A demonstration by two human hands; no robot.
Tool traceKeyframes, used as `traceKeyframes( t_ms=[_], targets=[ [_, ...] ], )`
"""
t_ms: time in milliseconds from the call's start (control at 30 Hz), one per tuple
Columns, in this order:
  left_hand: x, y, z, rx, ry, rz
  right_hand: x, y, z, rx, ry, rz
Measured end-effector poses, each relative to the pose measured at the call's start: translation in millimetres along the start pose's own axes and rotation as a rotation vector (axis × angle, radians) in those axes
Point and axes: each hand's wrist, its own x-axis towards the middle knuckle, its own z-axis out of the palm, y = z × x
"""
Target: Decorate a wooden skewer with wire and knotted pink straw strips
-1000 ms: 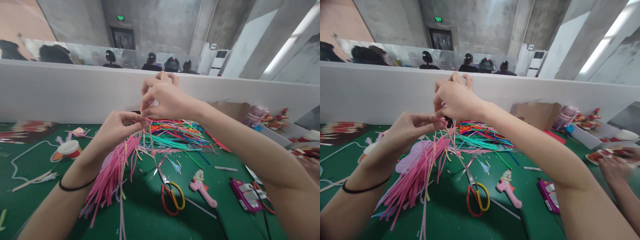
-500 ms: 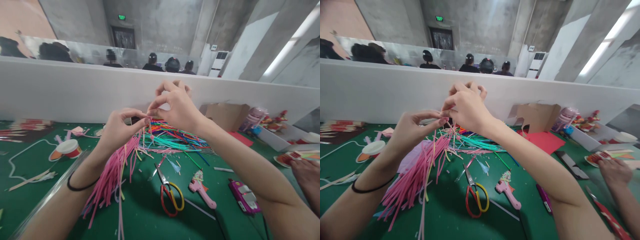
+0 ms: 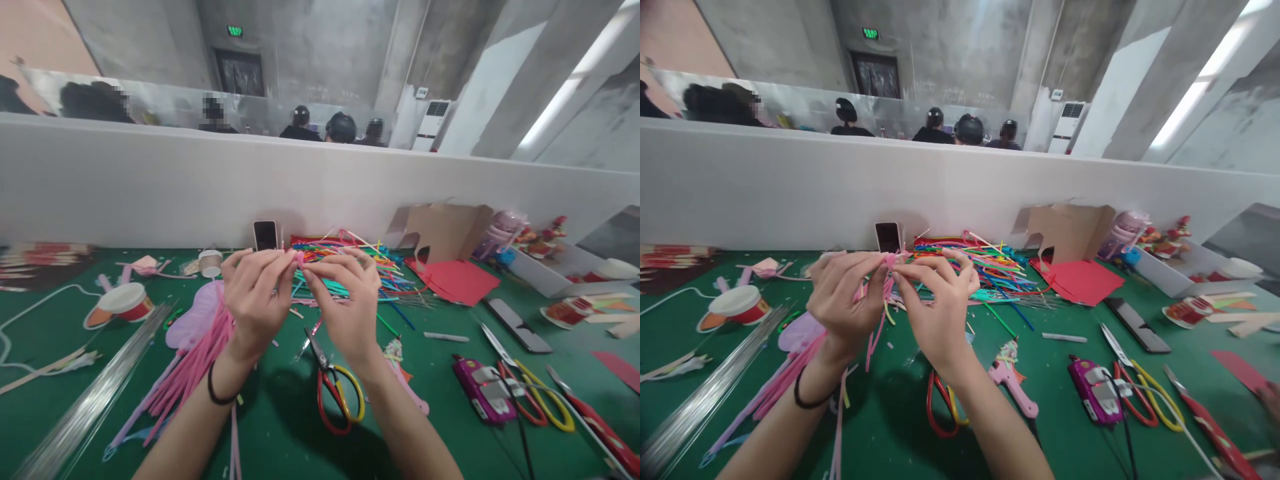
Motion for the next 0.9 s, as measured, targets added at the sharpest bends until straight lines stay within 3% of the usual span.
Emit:
traceKeyframes(
  t_ms=[167,367,500,633,700,800,900],
  targets=[
    [-4,22,-12.9,-0.393,-0.176,-0.456,-7,8,6,-0.003,-0.015,-0.018],
    [2,24,-36.2,-0.599,-0.353,-0.656,-15,18,2,0.105,-0.072,-0.015],
    [0,23,-26.8,-0.565,-0.381,-0.6,-18,31,-2,0.457,-0.113,0.093],
    [3,34,-6.8,-0.45,-0.239,-0.3,-15,37,-7,0.764,-0.081,0.263],
    [7,41,-0.1,-0.425,-0.189,-0.219,-10,35,-9,0.841,-0.066,0.355],
    [11,49,3.4,-0.468,-0.221,-0.246,-2,31,-11,0.905,-0.094,0.454],
    [7,55,2.1,-0.596,-0.304,-0.372,5,33,-11,0.887,-0.163,0.467]
  ],
)
